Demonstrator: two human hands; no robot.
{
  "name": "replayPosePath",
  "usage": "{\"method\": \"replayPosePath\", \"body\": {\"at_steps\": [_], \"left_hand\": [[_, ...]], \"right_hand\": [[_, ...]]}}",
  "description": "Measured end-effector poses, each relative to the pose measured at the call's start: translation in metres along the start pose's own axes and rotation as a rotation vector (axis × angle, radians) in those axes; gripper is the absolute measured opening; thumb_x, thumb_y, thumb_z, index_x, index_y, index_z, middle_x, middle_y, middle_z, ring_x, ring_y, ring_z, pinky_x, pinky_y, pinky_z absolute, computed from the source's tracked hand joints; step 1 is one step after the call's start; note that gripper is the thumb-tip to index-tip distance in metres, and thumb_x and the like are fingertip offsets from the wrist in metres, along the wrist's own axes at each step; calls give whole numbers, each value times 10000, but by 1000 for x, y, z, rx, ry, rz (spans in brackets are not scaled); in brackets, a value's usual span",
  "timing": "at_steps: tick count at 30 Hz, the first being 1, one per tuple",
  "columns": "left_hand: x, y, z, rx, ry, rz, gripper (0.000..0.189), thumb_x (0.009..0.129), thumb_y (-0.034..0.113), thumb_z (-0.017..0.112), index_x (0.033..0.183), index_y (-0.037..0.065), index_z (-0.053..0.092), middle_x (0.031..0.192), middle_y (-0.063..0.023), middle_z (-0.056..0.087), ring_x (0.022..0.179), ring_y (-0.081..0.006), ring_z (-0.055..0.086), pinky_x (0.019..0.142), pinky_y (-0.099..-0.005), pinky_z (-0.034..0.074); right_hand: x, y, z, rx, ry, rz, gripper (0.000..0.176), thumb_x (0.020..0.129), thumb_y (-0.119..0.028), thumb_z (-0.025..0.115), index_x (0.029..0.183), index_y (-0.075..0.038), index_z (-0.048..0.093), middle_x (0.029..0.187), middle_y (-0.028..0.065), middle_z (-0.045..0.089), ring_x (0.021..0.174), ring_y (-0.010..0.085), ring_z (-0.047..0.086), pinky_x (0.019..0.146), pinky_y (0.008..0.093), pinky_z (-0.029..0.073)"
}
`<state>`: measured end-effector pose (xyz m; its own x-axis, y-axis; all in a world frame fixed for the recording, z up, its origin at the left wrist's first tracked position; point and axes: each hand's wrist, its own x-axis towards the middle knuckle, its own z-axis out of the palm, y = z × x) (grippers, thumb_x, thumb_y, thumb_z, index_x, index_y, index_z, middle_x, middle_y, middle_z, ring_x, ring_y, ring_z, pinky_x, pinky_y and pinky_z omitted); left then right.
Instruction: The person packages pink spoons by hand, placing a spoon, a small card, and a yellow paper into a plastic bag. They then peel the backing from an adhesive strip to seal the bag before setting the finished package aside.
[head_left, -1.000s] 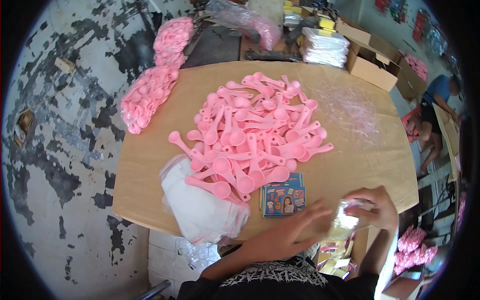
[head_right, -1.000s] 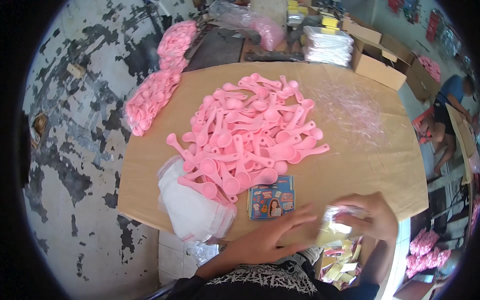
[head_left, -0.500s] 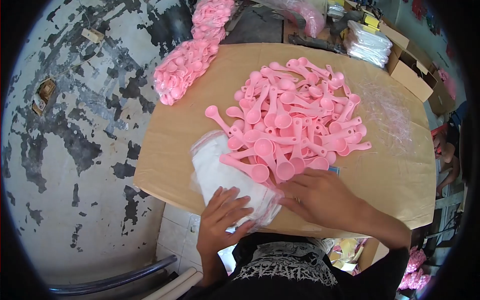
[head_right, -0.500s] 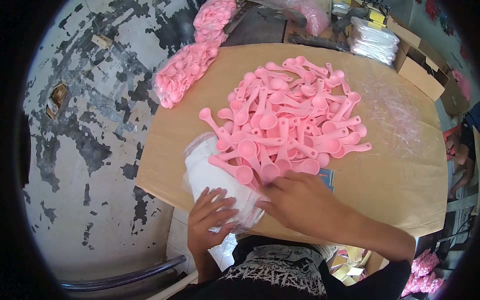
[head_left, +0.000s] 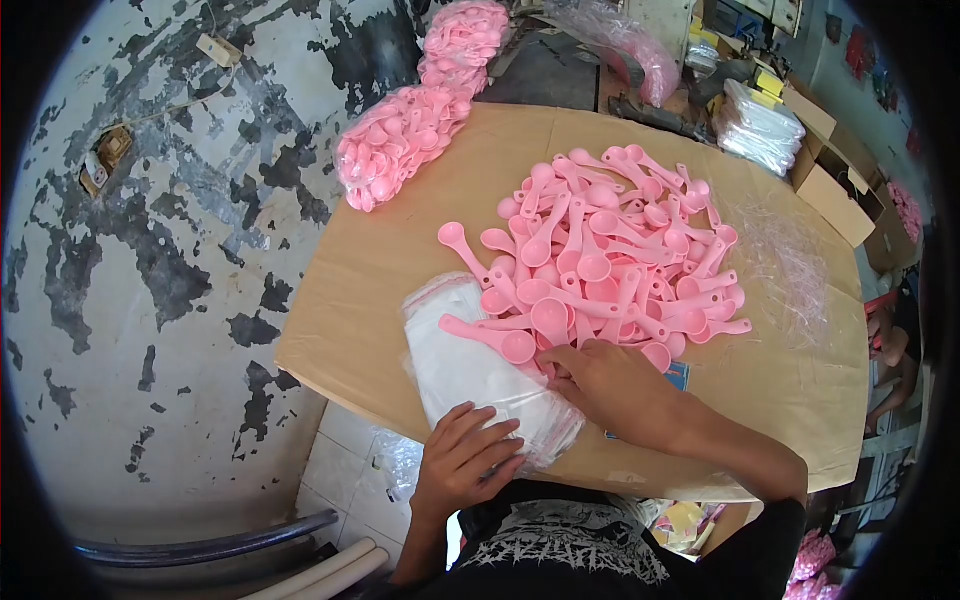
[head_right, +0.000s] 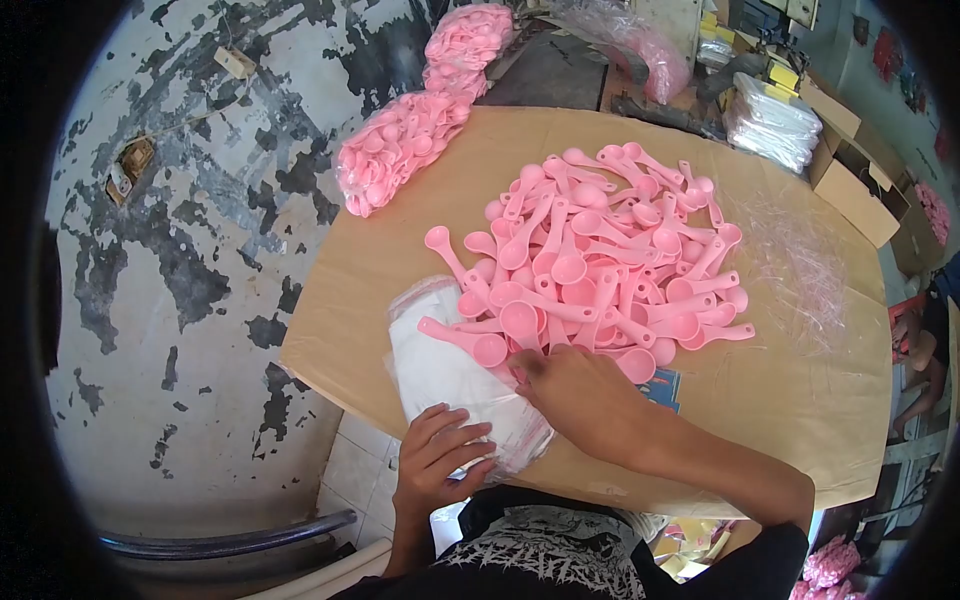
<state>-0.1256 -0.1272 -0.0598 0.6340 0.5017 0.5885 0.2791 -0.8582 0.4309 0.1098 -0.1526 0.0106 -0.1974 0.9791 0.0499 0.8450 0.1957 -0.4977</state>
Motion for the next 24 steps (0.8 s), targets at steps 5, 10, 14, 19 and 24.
{"method": "replayPosePath", "body": {"at_steps": [5, 10, 14, 19, 24], "left_hand": [[1, 1, -3, 34, -26, 5, 156, 697, 165, 785, 841, 135, 731, 1036, -20, 707, 1029, -280, 641, 960, -467, 470], [15, 26, -12, -375, -9, -97, 338, 741, 220, 799, 983, 8, 696, 1098, -146, 669, 1116, -291, 610, 994, -462, 439], [41, 73, 11, -788, -164, -432, 515, 887, 296, 674, 1229, -72, 560, 1243, -215, 583, 1166, -288, 571, 1004, -404, 416], [60, 80, 39, -1172, -90, -688, 457, 1029, 285, 440, 1325, -61, 481, 1131, -128, 648, 1016, -140, 614, 850, -269, 483], [83, 87, 54, -1395, 189, -715, 313, 1018, 153, 473, 1239, -61, 526, 1124, -200, 656, 988, -229, 662, 861, -363, 538]], "right_hand": [[-17, 7, -15, -78, 88, -175, 147, 858, -44, 591, 990, 20, 597, 770, 203, 627, 751, 396, 628, 675, 465, 523], [-46, -6, -50, 292, 296, -30, 221, 844, 20, 620, 1064, 12, 623, 835, 171, 657, 710, 326, 662, 621, 368, 541], [-74, -15, -57, 437, 240, 53, 212, 865, 3, 628, 1077, 6, 636, 855, 146, 674, 722, 258, 686, 611, 318, 538], [-99, 5, -55, 426, 181, 84, 237, 832, -50, 688, 1064, -23, 648, 880, 126, 672, 746, 254, 670, 648, 340, 536], [-111, 41, -47, -54, 236, 129, 269, 769, -158, 770, 996, -57, 668, 987, 113, 642, 873, 290, 633, 772, 390, 516]]}}
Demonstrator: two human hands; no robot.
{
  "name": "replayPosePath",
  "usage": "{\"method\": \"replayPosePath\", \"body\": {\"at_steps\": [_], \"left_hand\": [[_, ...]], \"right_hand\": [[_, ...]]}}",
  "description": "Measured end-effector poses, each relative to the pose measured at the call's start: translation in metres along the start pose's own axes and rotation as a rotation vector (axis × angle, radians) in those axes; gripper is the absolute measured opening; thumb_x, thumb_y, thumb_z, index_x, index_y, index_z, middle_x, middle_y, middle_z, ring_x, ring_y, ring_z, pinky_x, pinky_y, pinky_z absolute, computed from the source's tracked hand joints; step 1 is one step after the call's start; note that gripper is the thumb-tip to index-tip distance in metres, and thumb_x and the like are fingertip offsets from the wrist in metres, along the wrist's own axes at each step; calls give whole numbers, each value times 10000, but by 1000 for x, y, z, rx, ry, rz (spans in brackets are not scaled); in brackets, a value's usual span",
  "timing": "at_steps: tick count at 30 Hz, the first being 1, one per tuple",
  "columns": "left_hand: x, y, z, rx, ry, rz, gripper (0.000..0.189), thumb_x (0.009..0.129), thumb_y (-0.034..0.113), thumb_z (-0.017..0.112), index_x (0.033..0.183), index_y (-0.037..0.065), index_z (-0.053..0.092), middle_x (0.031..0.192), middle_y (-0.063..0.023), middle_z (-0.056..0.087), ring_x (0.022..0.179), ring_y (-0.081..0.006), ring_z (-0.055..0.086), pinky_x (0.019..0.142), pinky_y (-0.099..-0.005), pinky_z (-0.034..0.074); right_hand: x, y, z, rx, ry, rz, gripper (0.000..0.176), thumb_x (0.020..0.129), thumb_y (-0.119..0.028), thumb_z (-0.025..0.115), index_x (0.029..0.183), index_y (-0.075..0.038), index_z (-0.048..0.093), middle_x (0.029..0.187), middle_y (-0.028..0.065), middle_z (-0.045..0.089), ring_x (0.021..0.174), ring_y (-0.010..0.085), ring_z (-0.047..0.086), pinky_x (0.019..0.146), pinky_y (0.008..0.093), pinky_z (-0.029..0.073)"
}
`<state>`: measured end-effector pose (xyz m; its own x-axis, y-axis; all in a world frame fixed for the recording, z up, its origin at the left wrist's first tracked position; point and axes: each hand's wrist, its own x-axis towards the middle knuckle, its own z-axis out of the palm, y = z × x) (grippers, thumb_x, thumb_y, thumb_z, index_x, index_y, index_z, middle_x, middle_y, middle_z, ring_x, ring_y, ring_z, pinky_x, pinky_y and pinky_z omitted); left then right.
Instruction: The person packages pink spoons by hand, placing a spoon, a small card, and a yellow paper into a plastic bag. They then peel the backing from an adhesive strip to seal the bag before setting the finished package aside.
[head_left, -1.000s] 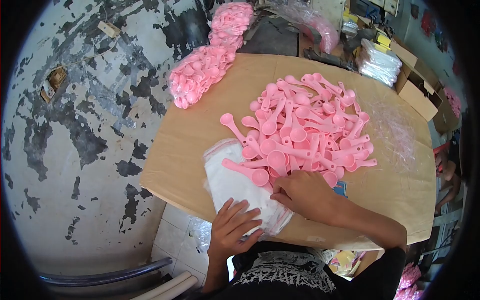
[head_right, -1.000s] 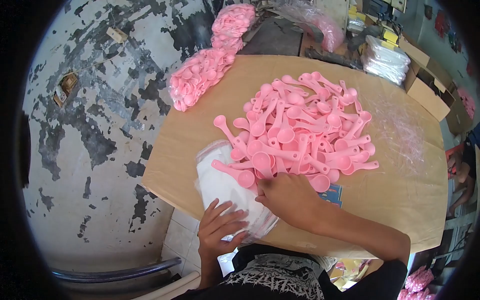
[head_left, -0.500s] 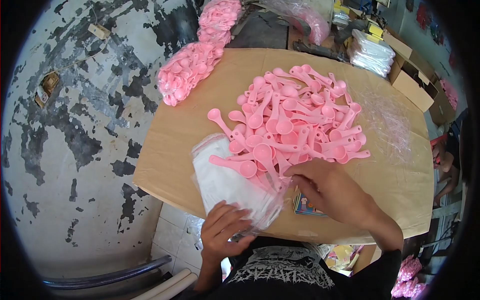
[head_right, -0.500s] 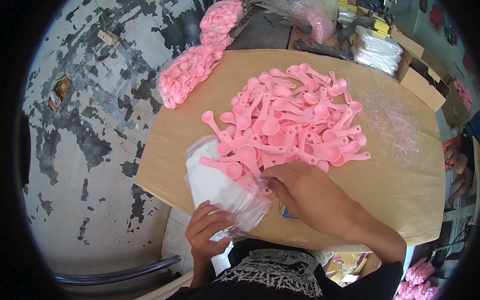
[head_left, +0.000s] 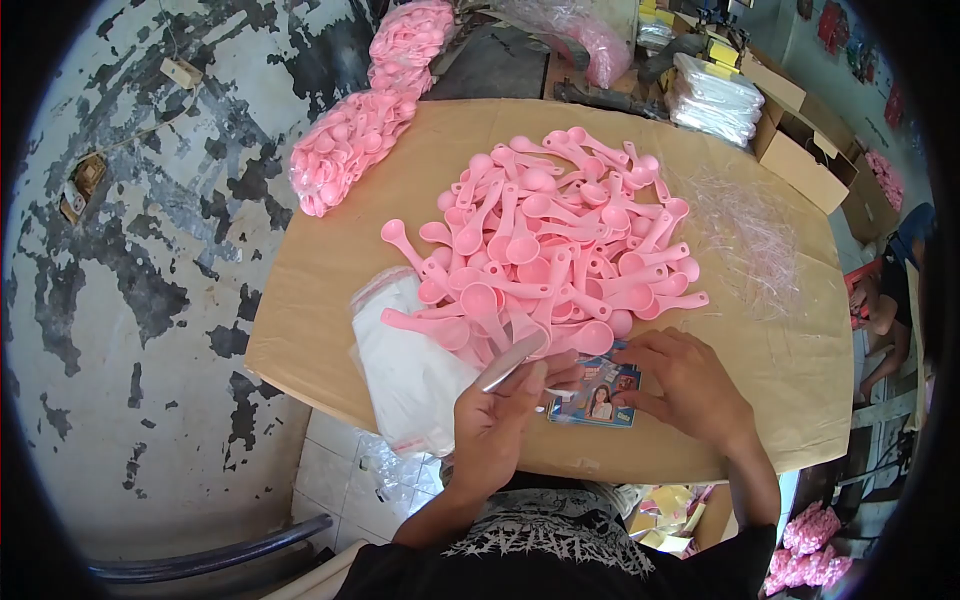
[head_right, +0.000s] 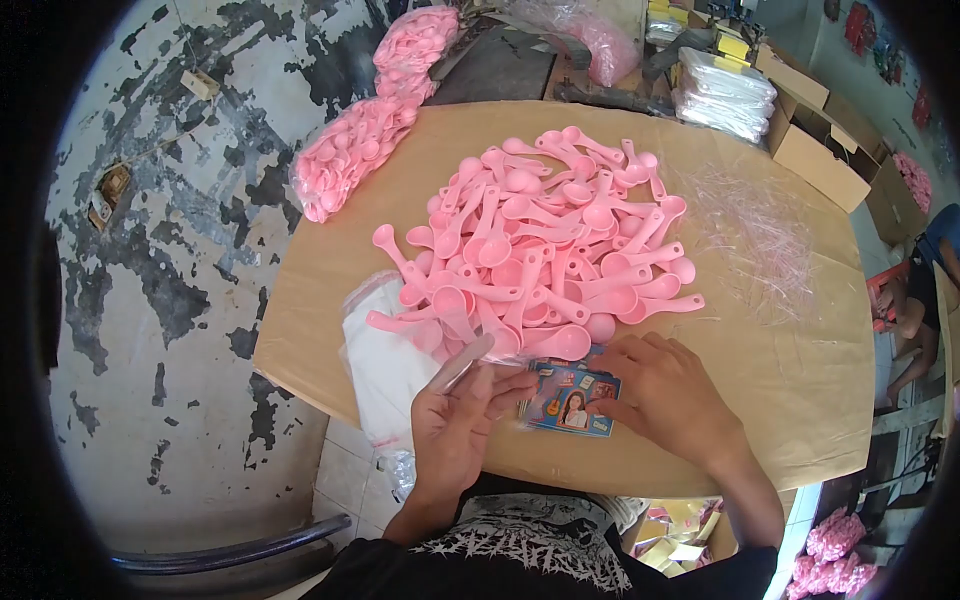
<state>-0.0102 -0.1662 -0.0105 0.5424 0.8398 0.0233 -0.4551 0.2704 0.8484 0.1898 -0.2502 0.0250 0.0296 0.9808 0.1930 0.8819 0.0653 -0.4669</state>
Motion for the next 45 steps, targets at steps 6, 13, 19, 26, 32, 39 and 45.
{"method": "replayPosePath", "body": {"at_steps": [6, 13, 19, 26, 32, 39, 45], "left_hand": [[12, -27, -6, -64, 43, 84, 259, 981, 92, 548, 1194, -54, 532, 1088, -183, 668, 1041, -279, 653, 946, -392, 511], [22, -29, 6, -225, 73, 60, 319, 1006, 138, 507, 1272, -39, 494, 1207, -193, 615, 1128, -303, 615, 1012, -435, 476], [24, -28, 8, -232, 98, 80, 381, 1010, 141, 492, 1345, -32, 435, 1255, -179, 586, 1209, -310, 555, 1061, -454, 435], [22, -25, 7, -200, 54, 110, 386, 1018, 140, 468, 1355, -44, 423, 1318, -197, 543, 1260, -320, 514, 1092, -468, 396], [21, -28, 7, -203, 63, 124, 370, 1021, 130, 457, 1351, -36, 438, 1332, -213, 531, 1238, -321, 534, 1063, -465, 424], [14, -37, 6, -227, 97, 62, 341, 1021, 136, 474, 1300, -59, 492, 1279, -182, 571, 1108, -220, 600, 953, -383, 490], [18, -27, 16, -140, 85, 0, 328, 999, 153, 543, 1264, -40, 561, 1083, -79, 648, 905, -87, 591, 767, -244, 479]], "right_hand": [[-4, 24, 8, 204, -44, 105, 269, 738, -176, 796, 916, -46, 643, 933, 106, 631, 913, 311, 608, 789, 401, 491], [-3, 28, 14, 168, 169, 34, 158, 808, -113, 731, 932, -47, 661, 887, 111, 644, 810, 305, 577, 768, 401, 463], [-7, 26, 6, 284, 166, 144, 164, 846, -83, 682, 1000, -30, 665, 890, 135, 640, 849, 301, 570, 759, 385, 445], [-2, 20, 13, 110, 288, -59, 151, 847, -87, 688, 983, -26, 665, 902, 130, 665, 832, 305, 592, 771, 396, 459], [-12, 21, 8, 591, 235, 280, 141, 900, -46, 653, 1033, -5, 674, 834, 88, 682, 651, 98, 576, 574, 259, 470], [-9, 8, 25, 820, 260, 210, 164, 909, -25, 638, 1066, 11, 673, 786, 76, 686, 616, 46, 552, 558, 225, 464], [-10, 11, 21, 681, 128, 92, 211, 896, -24, 646, 1104, 7, 664, 834, 81, 700, 676, 67, 616, 607, 244, 516]]}}
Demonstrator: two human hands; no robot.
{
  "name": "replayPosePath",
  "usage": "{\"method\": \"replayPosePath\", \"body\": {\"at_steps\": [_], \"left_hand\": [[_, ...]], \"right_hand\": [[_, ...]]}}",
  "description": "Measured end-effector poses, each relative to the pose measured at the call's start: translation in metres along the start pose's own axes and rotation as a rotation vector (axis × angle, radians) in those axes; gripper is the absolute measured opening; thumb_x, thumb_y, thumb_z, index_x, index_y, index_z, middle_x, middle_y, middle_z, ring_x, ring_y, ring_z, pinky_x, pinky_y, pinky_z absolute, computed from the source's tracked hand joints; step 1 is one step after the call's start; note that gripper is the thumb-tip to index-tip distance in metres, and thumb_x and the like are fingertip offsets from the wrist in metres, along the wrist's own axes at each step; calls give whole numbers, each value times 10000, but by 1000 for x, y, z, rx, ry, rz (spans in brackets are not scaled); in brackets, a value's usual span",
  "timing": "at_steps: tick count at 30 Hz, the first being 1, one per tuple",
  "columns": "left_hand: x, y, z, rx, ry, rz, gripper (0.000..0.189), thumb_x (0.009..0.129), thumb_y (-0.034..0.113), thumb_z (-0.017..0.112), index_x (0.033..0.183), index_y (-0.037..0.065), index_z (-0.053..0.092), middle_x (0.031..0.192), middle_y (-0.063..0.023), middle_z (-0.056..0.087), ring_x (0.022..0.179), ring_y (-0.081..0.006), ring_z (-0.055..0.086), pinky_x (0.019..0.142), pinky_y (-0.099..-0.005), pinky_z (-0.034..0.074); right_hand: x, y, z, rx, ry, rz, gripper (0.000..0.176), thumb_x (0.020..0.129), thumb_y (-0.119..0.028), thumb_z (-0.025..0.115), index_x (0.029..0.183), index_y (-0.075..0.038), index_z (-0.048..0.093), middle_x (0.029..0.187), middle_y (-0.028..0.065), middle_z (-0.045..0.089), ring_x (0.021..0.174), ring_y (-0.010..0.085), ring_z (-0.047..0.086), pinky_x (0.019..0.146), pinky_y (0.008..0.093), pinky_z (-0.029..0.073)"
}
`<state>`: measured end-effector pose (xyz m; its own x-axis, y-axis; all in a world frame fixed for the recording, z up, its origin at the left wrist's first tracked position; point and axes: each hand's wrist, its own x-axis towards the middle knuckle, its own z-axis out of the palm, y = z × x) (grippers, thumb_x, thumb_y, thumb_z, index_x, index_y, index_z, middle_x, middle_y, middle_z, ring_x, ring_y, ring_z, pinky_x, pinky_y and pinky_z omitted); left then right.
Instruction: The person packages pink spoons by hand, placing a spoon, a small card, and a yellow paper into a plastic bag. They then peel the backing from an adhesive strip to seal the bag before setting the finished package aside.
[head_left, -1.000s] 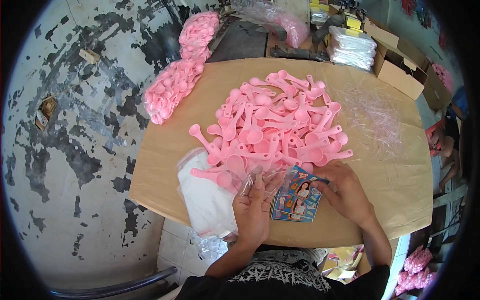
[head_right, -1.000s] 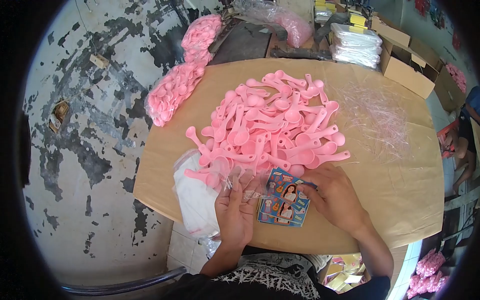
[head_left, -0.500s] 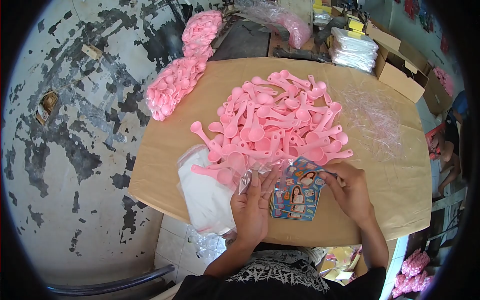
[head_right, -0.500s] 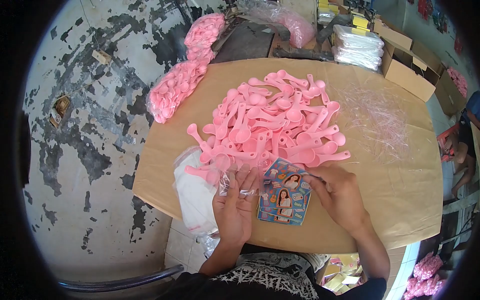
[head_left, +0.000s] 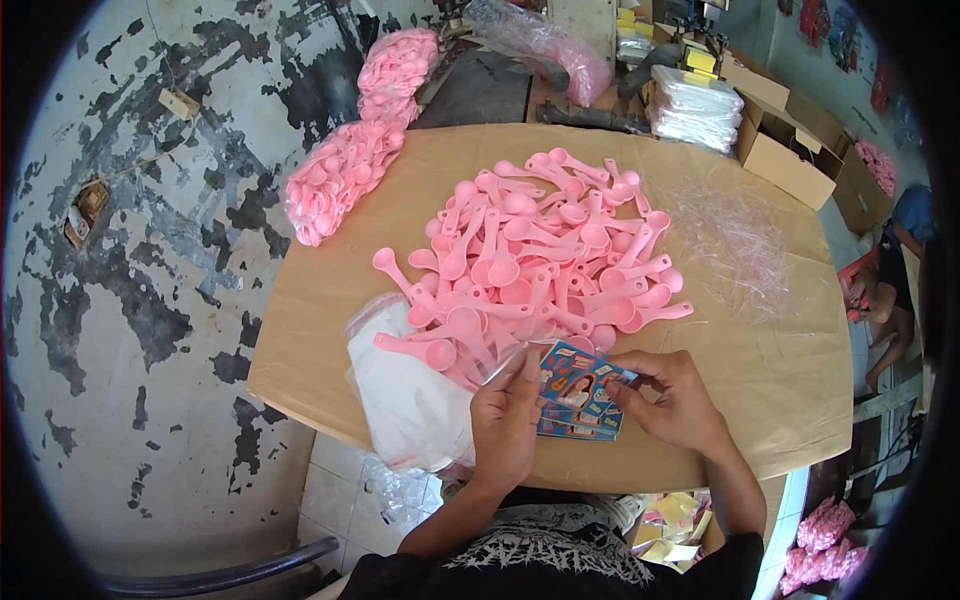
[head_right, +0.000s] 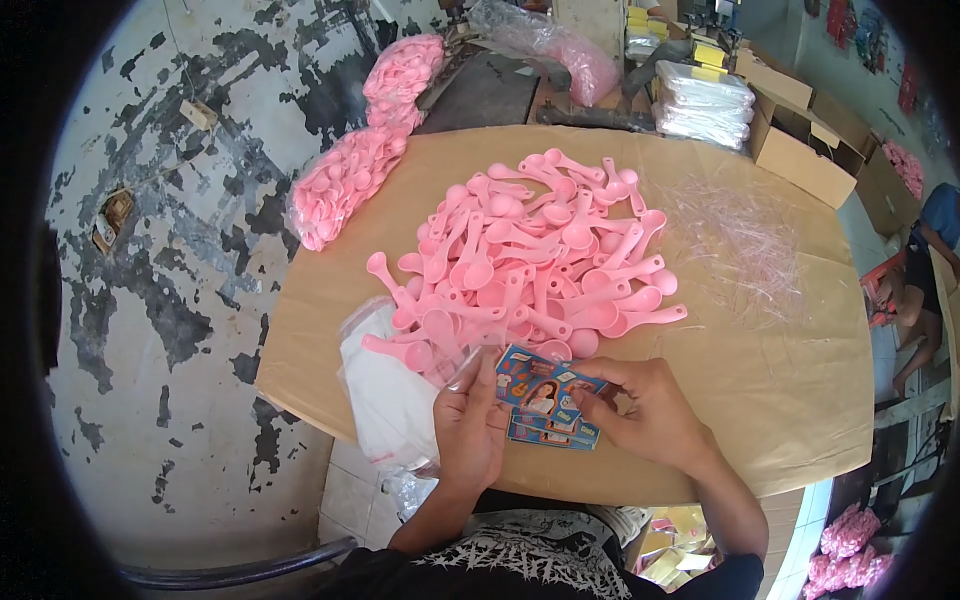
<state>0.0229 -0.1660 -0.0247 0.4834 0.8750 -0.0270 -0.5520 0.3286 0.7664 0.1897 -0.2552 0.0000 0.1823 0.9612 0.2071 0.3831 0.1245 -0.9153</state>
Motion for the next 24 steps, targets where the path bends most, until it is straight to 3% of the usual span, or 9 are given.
{"method": "replayPosePath", "body": {"at_steps": [2, 5, 8, 11, 13, 16, 19, 22, 24], "left_hand": [[-1, -7, -8, 119, -29, -29, 301, 988, 151, 565, 1228, -30, 589, 1016, -46, 660, 851, -66, 582, 723, -226, 467], [-1, -13, -10, 205, -107, -43, 244, 968, 140, 599, 1155, -12, 632, 927, -5, 671, 821, -47, 580, 707, -217, 465], [-2, -9, -7, 402, -261, 47, 230, 955, 107, 611, 1155, -8, 610, 1010, -26, 654, 894, -54, 570, 766, -230, 473], [-5, -21, -11, 278, -402, -91, 255, 950, 49, 593, 1198, -8, 572, 1133, -51, 618, 1009, -75, 556, 860, -249, 469], [-13, -25, -25, 4, -343, -47, 283, 973, 53, 547, 1248, -12, 531, 1198, -71, 587, 1073, -106, 548, 918, -275, 460], [-7, -24, -22, -170, -293, 46, 353, 1020, 87, 430, 1355, -25, 427, 1297, -126, 546, 1167, -190, 550, 982, -333, 449], [-4, -10, -16, -291, -250, -78, 433, 1011, 72, 425, 1426, -14, 336, 1397, -181, 479, 1248, -244, 512, 1039, -369, 408], [-4, -5, 3, 74, -370, 86, 507, 983, 40, 463, 1458, 13, 289, 1390, -206, 481, 1263, -264, 499, 1062, -402, 397], [-2, -9, -7, 39, -392, 51, 487, 952, 32, 508, 1405, 40, 330, 1403, -217, 460, 1289, -272, 470, 1066, -412, 397]], "right_hand": [[-1, 2, 2, 68, -2, -6, 221, 904, -31, 639, 1120, 4, 662, 838, 70, 702, 681, 68, 626, 615, 240, 520], [-1, -3, 9, 213, 27, 142, 229, 920, -62, 635, 1139, 2, 657, 829, 50, 698, 681, 68, 627, 615, 239, 523], [-1, -5, 11, 292, 2, 175, 225, 934, -85, 631, 1139, 2, 656, 824, 30, 690, 681, 62, 618, 613, 234, 522], [-2, 2, 14, 473, 21, 216, 254, 938, -101, 633, 1171, 0, 643, 839, 20, 679, 695, 51, 600, 611, 228, 512], [-3, 14, 13, 473, -30, 199, 245, 936, -109, 640, 1158, -7, 644, 854, 13, 665, 705, 40, 581, 608, 222, 503], [-2, 14, 18, 443, -16, 145, 187, 924, -126, 664, 1075, -18, 659, 832, 7, 645, 704, 29, 555, 600, 212, 484], [5, -4, 24, 358, 23, 193, 133, 915, -150, 682, 961, -26, 669, 775, 4, 633, 679, 23, 538, 587, 207, 466], [6, -9, 16, 249, -70, 267, 152, 920, -178, 679, 919, -26, 676, 728, -1, 621, 657, 22, 532, 575, 209, 456], [5, -11, 14, 279, -124, 314, 162, 923, -187, 677, 920, -26, 678, 717, -4, 615, 652, 23, 533, 568, 212, 453]]}}
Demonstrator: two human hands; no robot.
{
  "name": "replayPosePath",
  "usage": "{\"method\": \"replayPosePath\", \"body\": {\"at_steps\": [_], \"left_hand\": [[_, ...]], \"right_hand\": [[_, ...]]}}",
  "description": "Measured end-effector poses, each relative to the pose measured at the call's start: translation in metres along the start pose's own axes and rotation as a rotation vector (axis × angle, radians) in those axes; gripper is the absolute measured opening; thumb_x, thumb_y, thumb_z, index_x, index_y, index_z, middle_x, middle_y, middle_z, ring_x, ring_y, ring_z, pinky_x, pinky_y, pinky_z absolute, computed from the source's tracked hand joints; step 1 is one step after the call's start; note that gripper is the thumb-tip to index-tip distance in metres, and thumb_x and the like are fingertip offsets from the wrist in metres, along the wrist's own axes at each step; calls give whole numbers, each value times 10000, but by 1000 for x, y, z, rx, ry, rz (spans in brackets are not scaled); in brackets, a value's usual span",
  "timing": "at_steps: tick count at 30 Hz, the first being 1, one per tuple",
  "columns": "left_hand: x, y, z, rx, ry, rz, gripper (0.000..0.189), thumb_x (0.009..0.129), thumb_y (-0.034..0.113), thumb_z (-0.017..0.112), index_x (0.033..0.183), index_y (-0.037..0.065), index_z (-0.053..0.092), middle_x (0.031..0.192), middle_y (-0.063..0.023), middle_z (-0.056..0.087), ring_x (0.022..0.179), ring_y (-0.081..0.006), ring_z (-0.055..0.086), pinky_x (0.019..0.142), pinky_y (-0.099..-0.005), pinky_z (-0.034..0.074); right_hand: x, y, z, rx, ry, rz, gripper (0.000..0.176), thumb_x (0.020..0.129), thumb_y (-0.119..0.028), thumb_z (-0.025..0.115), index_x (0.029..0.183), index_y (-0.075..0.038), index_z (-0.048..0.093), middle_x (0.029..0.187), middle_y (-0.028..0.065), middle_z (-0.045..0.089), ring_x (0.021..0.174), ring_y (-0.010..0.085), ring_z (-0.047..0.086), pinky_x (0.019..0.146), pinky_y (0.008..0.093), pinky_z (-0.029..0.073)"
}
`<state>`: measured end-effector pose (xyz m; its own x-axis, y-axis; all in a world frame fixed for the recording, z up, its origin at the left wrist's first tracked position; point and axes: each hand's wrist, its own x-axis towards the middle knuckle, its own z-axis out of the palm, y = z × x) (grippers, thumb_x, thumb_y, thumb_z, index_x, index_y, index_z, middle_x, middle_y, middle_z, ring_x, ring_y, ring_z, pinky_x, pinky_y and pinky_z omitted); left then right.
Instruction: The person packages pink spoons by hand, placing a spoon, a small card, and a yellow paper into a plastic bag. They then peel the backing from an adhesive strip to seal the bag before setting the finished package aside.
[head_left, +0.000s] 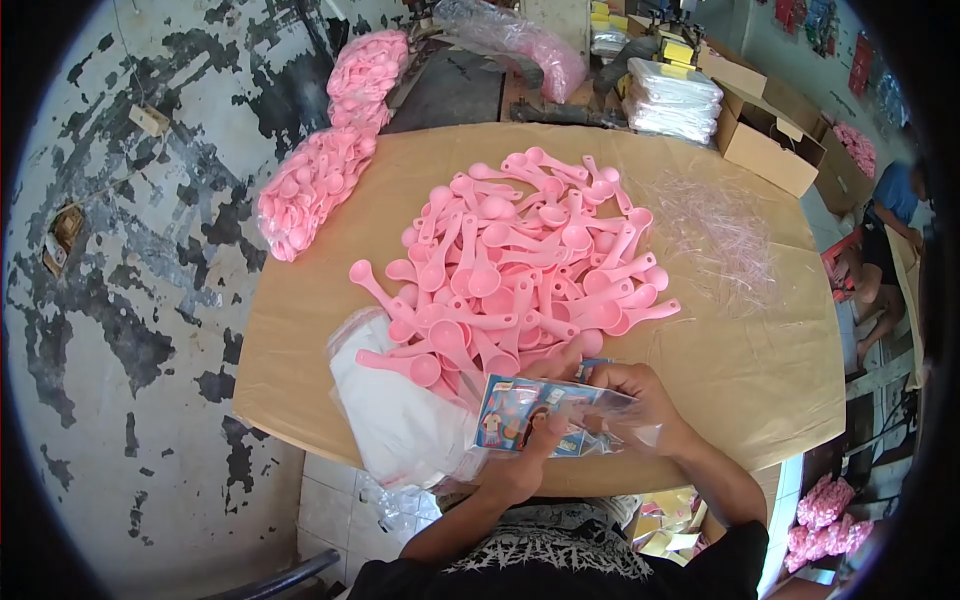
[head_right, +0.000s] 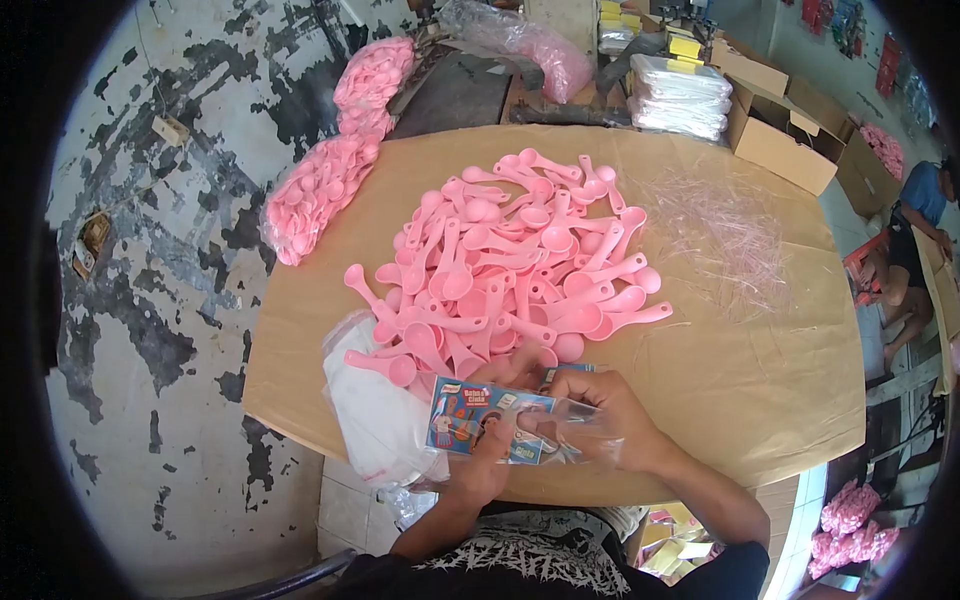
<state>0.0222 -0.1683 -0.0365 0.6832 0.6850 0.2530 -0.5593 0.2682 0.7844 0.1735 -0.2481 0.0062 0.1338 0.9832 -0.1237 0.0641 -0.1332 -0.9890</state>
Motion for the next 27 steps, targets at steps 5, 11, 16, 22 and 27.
{"method": "replayPosePath", "body": {"at_steps": [5, 11, 16, 22, 27], "left_hand": [[-4, 1, -4, -108, -99, 38, 355, 918, 39, 584, 1237, 43, 429, 1306, -191, 528, 1255, -267, 493, 1065, -403, 397], [-3, -15, -23, -114, -227, 257, 628, 791, -70, 672, 1318, 105, 380, 1204, -130, 570, 1292, -333, 465, 1100, -531, 323], [1, 2, -16, -182, 53, 340, 539, 802, -100, 632, 1232, 103, 378, 1217, -138, 565, 1296, -345, 461, 1122, -555, 297], [-2, 1, -18, -175, 88, 332, 499, 852, -59, 614, 1259, 110, 379, 1297, -154, 534, 1306, -374, 447, 1121, -558, 299], [0, 5, -22, -258, 178, 370, 512, 876, -43, 597, 1304, 135, 379, 1351, -177, 499, 1295, -391, 453, 1103, -563, 318]], "right_hand": [[1, -7, 10, 93, 7, -31, 158, 910, -195, 693, 903, -39, 676, 726, -24, 613, 655, 22, 542, 558, 214, 450], [9, -3, -26, -237, -167, -452, 173, 871, -195, 718, 907, -30, 683, 756, 25, 667, 675, 89, 615, 626, 265, 497], [46, -7, -64, -1074, 739, -579, 165, 859, -156, 707, 909, 1, 691, 774, 89, 682, 658, 151, 627, 618, 281, 490], [34, -6, -69, -724, 629, -323, 160, 893, -115, 663, 920, 42, 677, 735, 102, 669, 624, 130, 570, 618, 275, 460], [-17, -28, -72, -545, 738, -350, 139, 892, -100, 662, 885, 37, 680, 695, 44, 637, 617, 73, 474, 576, 239, 378]]}}
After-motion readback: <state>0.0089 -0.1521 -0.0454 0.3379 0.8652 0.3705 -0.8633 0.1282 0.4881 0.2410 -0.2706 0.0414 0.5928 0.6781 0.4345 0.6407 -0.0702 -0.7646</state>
